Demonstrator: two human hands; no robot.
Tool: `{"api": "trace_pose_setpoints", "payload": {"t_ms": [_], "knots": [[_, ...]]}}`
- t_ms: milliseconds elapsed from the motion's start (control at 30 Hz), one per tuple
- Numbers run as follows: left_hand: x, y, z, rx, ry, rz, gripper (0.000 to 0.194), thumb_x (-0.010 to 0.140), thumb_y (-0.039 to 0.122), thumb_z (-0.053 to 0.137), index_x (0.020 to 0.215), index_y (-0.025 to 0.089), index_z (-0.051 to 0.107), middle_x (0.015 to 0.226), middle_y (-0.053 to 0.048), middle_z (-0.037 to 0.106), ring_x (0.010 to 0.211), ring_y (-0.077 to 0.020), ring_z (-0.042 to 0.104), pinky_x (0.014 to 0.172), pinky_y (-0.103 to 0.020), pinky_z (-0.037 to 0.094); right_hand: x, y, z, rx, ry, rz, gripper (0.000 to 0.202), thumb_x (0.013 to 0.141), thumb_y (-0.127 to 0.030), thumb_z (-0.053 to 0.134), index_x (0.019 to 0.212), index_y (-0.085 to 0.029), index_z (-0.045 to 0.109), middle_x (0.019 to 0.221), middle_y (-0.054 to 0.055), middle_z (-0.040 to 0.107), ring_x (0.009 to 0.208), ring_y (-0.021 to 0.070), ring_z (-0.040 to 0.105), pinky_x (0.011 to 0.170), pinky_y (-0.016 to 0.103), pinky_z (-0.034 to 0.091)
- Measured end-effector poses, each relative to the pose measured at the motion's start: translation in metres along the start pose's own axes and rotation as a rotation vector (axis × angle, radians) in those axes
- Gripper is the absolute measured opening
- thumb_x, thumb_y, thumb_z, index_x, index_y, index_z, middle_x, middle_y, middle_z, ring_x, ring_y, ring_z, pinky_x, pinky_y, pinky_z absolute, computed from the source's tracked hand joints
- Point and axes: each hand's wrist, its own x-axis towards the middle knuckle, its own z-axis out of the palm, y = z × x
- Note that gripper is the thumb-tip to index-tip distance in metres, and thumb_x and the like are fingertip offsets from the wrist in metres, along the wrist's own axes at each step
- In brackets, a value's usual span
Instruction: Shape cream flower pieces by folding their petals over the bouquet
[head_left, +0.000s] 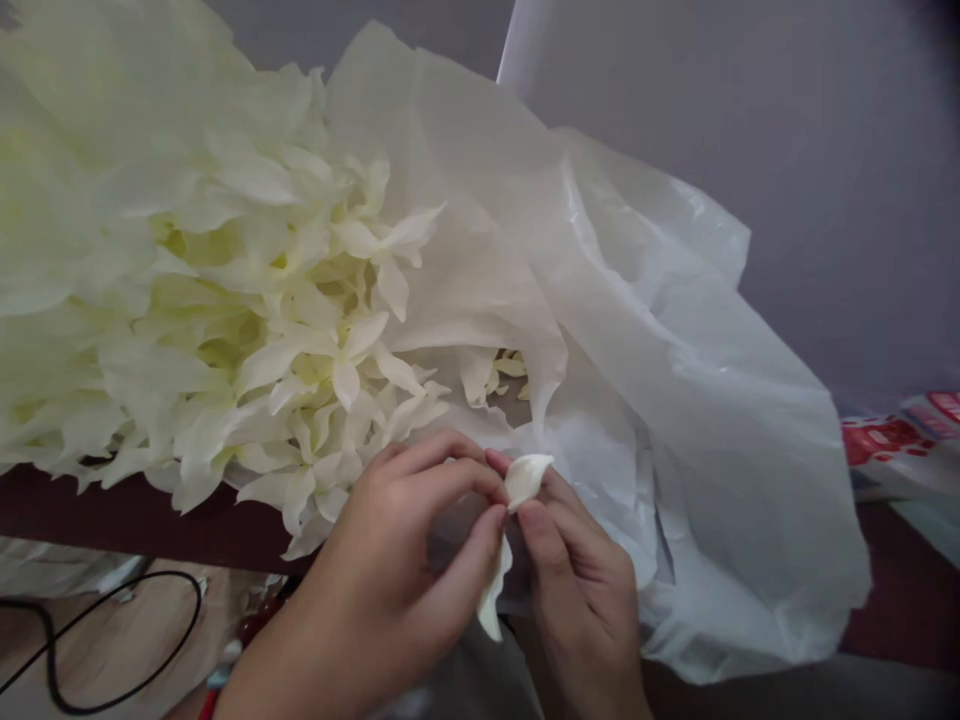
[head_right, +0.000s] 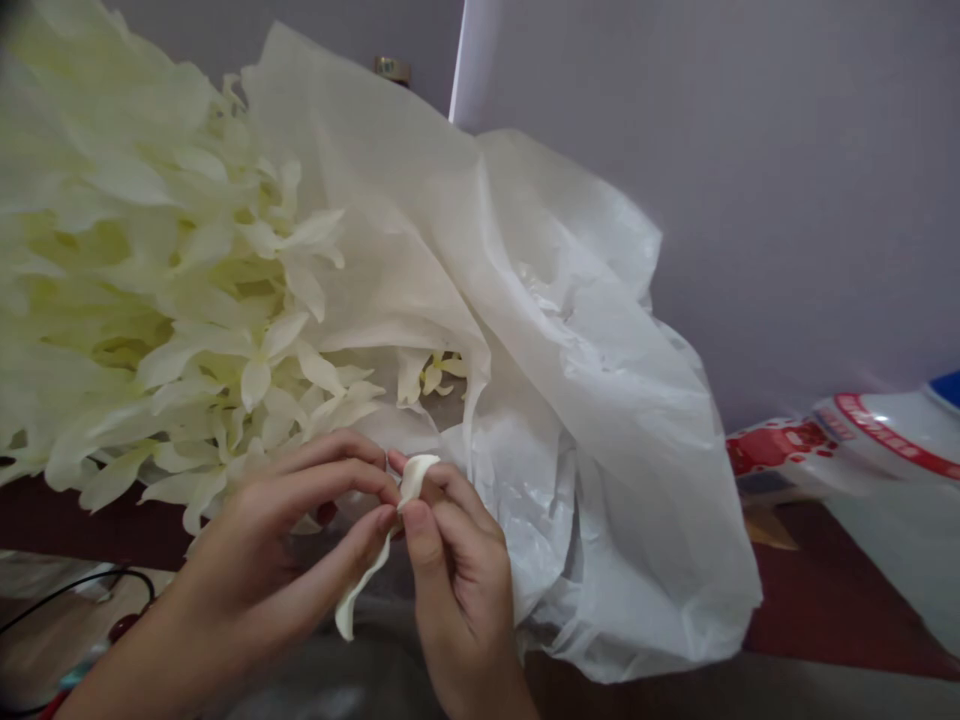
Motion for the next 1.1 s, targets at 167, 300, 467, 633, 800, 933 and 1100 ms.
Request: {"api": "trace_pose_setpoints", "payload": {"t_ms": [167, 300, 467, 633, 800, 933, 1100], "knots": [[-0.0012, -0.0001, 0.0009, -0.04, 0.045, -0.009, 0.014, 0.088, 0.008, 0.065, 0.083, 0.02, 0.071, 0.092, 0.003, 0.073, 0.089, -0.0087, 0.069, 0.081, -0.018, 0.051, 0.0044, -0.0049, 0.0015, -0.028, -0.001, -0.065, 0.029, 0.106, -0.026, 0.053, 0.108, -0.034, 0.081, 0.116, 0.003, 0.075, 0.115, 0.0207, 0.069, 0.093, 0.029, 0.056], [-0.0001, -0.0011, -0.0001, -0.104, 0.083, -0.053, 0.009, 0.088, 0.016, 0.073, 0.088, 0.024, 0.078, 0.092, 0.003, 0.077, 0.086, -0.0087, 0.07, 0.07, -0.015, 0.052, 0.0047, -0.0065, 0.0017, -0.05, 0.01, -0.084, 0.028, 0.105, -0.028, 0.054, 0.104, -0.031, 0.082, 0.11, 0.005, 0.076, 0.11, 0.0226, 0.072, 0.088, 0.03, 0.059], [0.0021, -0.0002, -0.0008, -0.198, 0.117, -0.109, 0.014, 0.084, 0.013, 0.076, 0.077, 0.024, 0.081, 0.082, 0.003, 0.077, 0.077, -0.0102, 0.071, 0.064, -0.015, 0.053, 0.0042, -0.0052, 0.0026, -0.108, 0.039, -0.146, 0.027, 0.102, -0.025, 0.057, 0.114, -0.034, 0.08, 0.112, 0.006, 0.076, 0.108, 0.0238, 0.074, 0.085, 0.032, 0.062], [0.0006, 0.0002, -0.0007, -0.157, 0.118, -0.051, 0.015, 0.087, 0.011, 0.071, 0.082, 0.024, 0.078, 0.081, 0.005, 0.076, 0.077, -0.0084, 0.069, 0.071, -0.016, 0.053, 0.0033, -0.0043, 0.0033, -0.14, 0.026, -0.179, 0.031, 0.102, -0.022, 0.058, 0.121, -0.036, 0.076, 0.115, 0.005, 0.076, 0.107, 0.0231, 0.074, 0.087, 0.032, 0.062], [-0.0013, -0.0022, 0.0016, -0.032, 0.117, 0.013, 0.012, 0.091, 0.013, 0.068, 0.089, 0.024, 0.074, 0.086, 0.005, 0.076, 0.084, -0.0103, 0.068, 0.083, -0.023, 0.05, 0.0021, -0.0047, 0.0037, -0.15, 0.039, -0.15, 0.031, 0.103, -0.022, 0.056, 0.118, -0.036, 0.078, 0.112, 0.004, 0.075, 0.113, 0.0232, 0.072, 0.091, 0.033, 0.061], [-0.0021, -0.0029, 0.0017, -0.052, 0.098, 0.021, 0.015, 0.093, 0.013, 0.065, 0.091, 0.024, 0.075, 0.089, 0.005, 0.076, 0.086, -0.0117, 0.067, 0.085, -0.027, 0.049, 0.0011, -0.0048, 0.0057, -0.138, 0.057, -0.129, 0.029, 0.103, -0.025, 0.056, 0.117, -0.035, 0.078, 0.108, 0.005, 0.075, 0.112, 0.0246, 0.072, 0.092, 0.035, 0.061], [-0.0021, -0.0035, 0.0002, -0.074, 0.077, 0.013, 0.018, 0.094, 0.012, 0.065, 0.094, 0.025, 0.077, 0.09, 0.005, 0.075, 0.087, -0.0111, 0.067, 0.086, -0.025, 0.049, 0.0009, -0.0054, 0.0062, -0.126, 0.067, -0.132, 0.028, 0.103, -0.025, 0.055, 0.114, -0.035, 0.079, 0.107, 0.004, 0.075, 0.112, 0.0231, 0.072, 0.093, 0.033, 0.06]]}}
